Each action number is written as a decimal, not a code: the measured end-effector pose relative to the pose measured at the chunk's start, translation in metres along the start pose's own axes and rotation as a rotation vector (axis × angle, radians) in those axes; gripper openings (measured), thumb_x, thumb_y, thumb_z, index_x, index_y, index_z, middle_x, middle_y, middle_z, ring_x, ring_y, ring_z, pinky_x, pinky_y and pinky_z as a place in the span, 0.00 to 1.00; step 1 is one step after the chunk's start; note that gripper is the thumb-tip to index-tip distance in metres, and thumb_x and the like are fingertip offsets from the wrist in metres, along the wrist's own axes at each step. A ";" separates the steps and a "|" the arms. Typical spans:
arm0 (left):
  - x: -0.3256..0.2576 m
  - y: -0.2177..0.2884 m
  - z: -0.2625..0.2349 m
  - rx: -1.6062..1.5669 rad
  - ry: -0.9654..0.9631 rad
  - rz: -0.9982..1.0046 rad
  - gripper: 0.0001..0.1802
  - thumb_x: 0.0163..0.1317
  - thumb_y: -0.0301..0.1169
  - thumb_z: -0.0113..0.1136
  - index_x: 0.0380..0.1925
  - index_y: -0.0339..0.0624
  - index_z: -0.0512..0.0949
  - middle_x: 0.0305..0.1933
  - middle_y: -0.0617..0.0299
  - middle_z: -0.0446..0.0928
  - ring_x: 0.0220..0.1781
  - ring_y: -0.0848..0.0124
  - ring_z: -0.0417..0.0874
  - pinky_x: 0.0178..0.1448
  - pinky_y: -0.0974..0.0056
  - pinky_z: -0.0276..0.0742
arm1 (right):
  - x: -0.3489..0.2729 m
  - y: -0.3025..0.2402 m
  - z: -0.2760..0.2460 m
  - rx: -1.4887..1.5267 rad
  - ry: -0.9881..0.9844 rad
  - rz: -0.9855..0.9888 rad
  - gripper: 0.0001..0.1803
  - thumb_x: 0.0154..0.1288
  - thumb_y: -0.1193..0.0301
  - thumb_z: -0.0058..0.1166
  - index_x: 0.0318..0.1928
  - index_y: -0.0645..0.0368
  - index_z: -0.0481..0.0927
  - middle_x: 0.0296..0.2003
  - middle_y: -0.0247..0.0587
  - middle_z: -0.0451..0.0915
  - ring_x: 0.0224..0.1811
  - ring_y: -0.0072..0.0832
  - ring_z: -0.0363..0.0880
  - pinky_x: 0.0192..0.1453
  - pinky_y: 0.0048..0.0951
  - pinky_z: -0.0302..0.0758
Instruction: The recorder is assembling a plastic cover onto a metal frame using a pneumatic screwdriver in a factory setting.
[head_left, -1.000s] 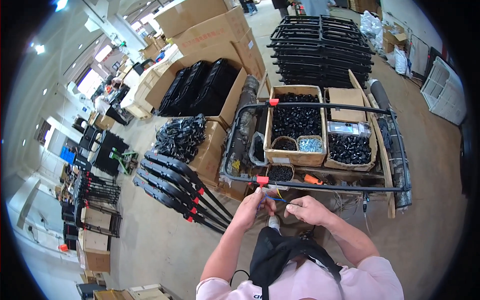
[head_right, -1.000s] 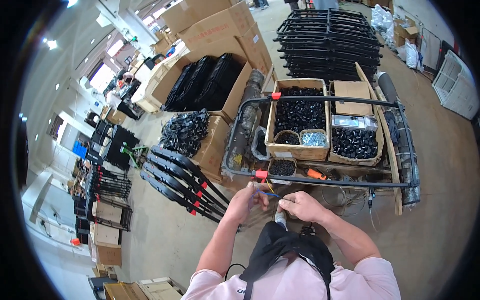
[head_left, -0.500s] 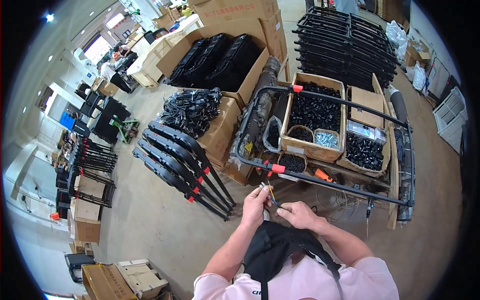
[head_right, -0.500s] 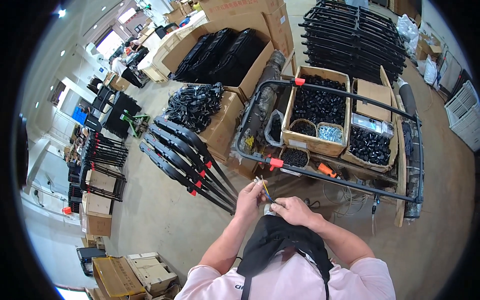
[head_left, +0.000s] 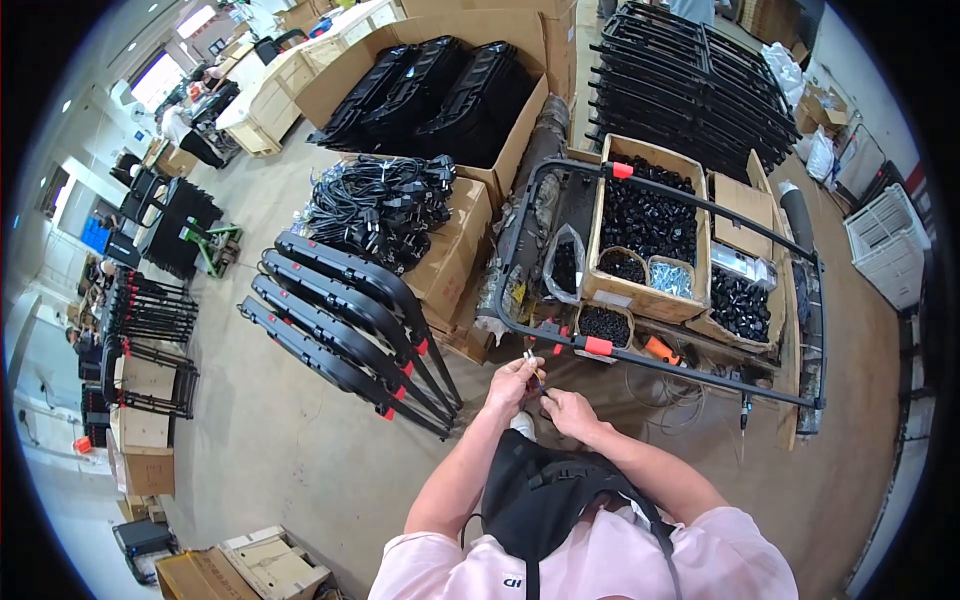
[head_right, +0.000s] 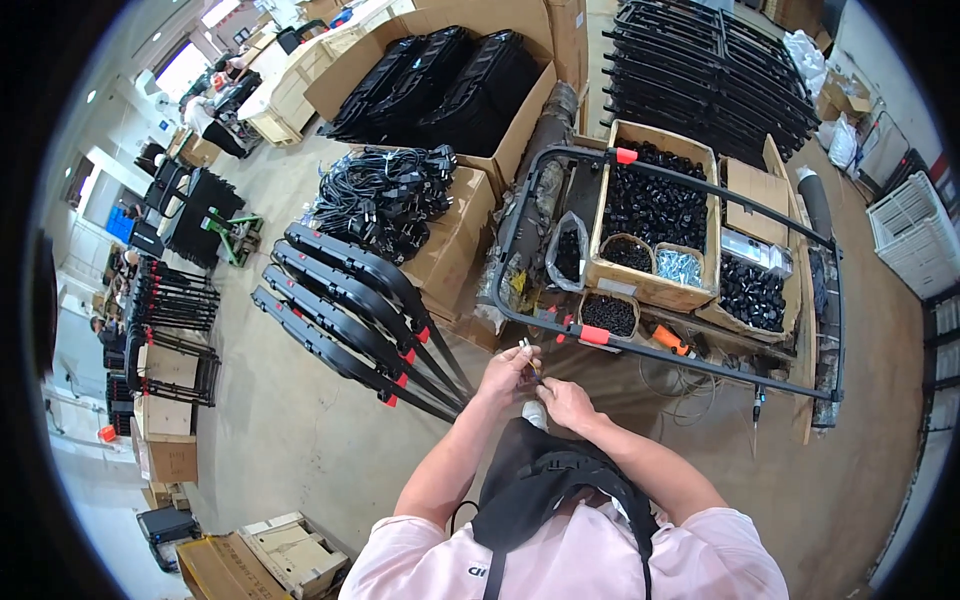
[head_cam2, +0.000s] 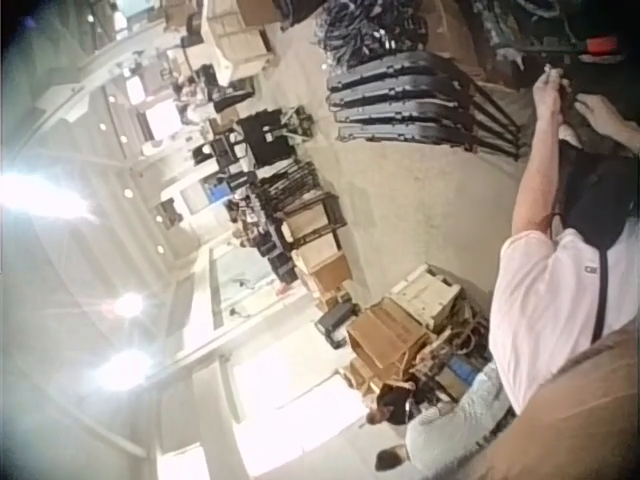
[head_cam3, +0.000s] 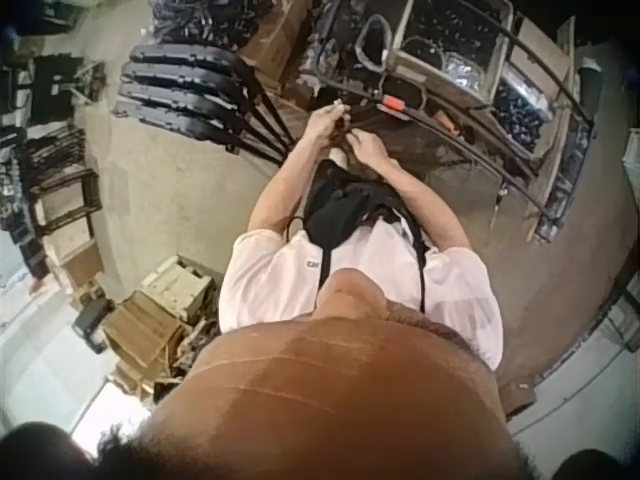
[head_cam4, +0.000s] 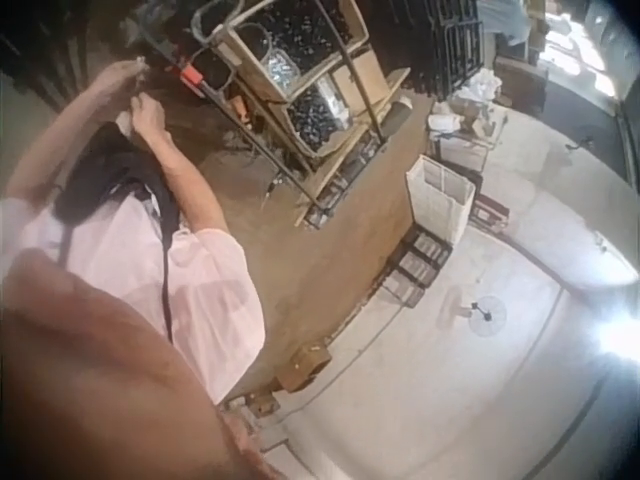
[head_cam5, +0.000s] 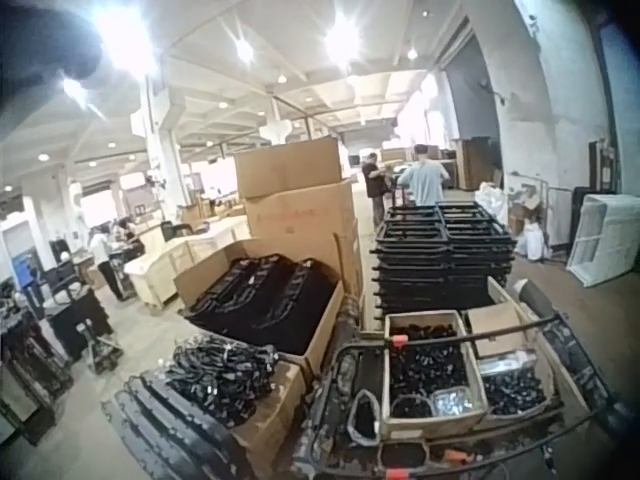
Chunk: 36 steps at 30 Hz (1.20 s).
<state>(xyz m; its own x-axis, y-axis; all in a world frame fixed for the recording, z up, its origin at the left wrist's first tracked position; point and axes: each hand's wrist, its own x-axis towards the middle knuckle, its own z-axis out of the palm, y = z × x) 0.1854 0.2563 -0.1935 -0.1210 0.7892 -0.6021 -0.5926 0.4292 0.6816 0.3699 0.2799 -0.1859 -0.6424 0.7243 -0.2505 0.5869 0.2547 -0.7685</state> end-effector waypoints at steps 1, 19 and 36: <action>0.004 0.004 -0.003 0.016 0.005 -0.015 0.14 0.80 0.40 0.60 0.54 0.43 0.85 0.38 0.66 0.86 0.34 0.76 0.83 0.40 0.67 0.81 | 0.006 0.000 0.006 -0.002 0.003 0.014 0.17 0.79 0.59 0.52 0.44 0.61 0.83 0.37 0.58 0.87 0.44 0.59 0.86 0.49 0.55 0.80; 0.054 0.074 -0.032 0.326 -0.302 -0.276 0.16 0.75 0.42 0.68 0.47 0.40 0.88 0.36 0.68 0.87 0.34 0.78 0.82 0.43 0.70 0.80 | 0.039 -0.024 0.022 0.125 0.030 0.226 0.20 0.79 0.57 0.52 0.42 0.61 0.85 0.36 0.53 0.89 0.42 0.51 0.88 0.49 0.50 0.81; 0.054 0.059 -0.032 0.206 -0.227 -0.204 0.15 0.81 0.40 0.58 0.51 0.42 0.86 0.36 0.71 0.83 0.34 0.80 0.77 0.41 0.71 0.74 | 0.050 -0.023 0.018 0.231 0.013 0.318 0.22 0.79 0.53 0.52 0.41 0.61 0.86 0.35 0.53 0.88 0.42 0.50 0.88 0.49 0.49 0.80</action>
<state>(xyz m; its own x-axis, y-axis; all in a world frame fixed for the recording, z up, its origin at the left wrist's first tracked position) 0.1185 0.3101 -0.1988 0.1765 0.7459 -0.6422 -0.4106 0.6488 0.6407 0.3158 0.2988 -0.1915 -0.4390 0.7523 -0.4913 0.6285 -0.1336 -0.7663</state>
